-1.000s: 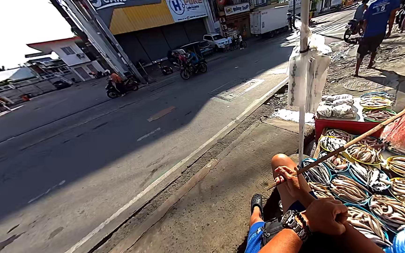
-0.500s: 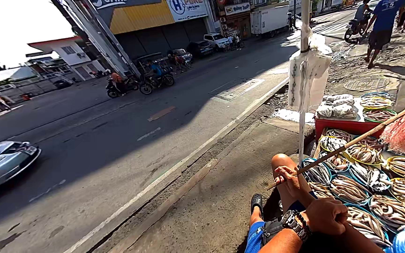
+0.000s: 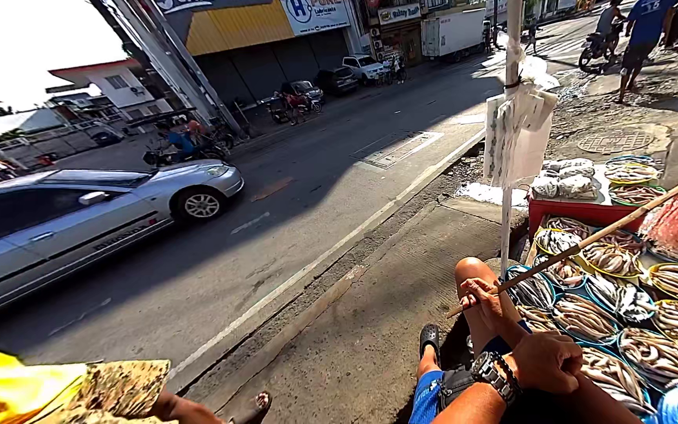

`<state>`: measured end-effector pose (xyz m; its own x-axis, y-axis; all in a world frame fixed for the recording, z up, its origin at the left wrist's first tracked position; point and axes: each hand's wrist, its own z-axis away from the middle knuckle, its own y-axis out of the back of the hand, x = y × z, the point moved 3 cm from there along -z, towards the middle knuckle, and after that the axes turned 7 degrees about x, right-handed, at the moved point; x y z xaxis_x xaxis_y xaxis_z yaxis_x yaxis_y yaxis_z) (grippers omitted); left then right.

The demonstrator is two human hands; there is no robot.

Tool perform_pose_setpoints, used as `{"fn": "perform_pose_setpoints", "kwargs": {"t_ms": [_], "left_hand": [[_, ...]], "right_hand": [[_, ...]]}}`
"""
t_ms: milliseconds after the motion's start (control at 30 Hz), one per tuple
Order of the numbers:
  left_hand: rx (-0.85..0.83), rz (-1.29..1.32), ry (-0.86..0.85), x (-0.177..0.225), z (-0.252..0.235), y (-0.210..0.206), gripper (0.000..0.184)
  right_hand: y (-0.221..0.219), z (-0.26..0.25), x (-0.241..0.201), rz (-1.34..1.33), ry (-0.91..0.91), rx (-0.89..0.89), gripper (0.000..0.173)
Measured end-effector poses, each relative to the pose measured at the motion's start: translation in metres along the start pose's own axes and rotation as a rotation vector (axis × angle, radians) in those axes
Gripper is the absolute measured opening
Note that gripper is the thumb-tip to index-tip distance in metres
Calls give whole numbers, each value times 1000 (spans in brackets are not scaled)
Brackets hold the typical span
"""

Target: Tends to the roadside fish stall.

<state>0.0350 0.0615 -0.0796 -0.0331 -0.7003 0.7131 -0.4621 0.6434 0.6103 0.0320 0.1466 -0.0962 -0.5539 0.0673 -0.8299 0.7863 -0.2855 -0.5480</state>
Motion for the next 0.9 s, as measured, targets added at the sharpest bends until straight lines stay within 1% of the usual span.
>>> {"fn": "perform_pose_setpoints", "kwargs": {"t_ms": [167,400,533,667,733,800,833,900], "left_hand": [[10,-8,-6,1,0,0,7],[8,2,5,3,0,1,7],[0,-4,7,1,1,-3,7],[2,-5,17,3,2,-1,7],[0,35,23,14,5,3,7],[4,103,38,29,13,12,6],[5,161,60,36,21,22,6],[49,272,88,35,49,41,9]], "right_hand": [[19,-20,22,32,72,-96,23],[14,-14,14,41,46,-73,25],[10,-3,7,9,8,-30,27],[13,-10,20,-18,40,-78,26],[9,1,4,-3,13,-25,25],[9,7,-19,9,23,79,25],[13,5,-31,-13,68,108,25],[40,-12,-50,-36,184,51,26]]}}
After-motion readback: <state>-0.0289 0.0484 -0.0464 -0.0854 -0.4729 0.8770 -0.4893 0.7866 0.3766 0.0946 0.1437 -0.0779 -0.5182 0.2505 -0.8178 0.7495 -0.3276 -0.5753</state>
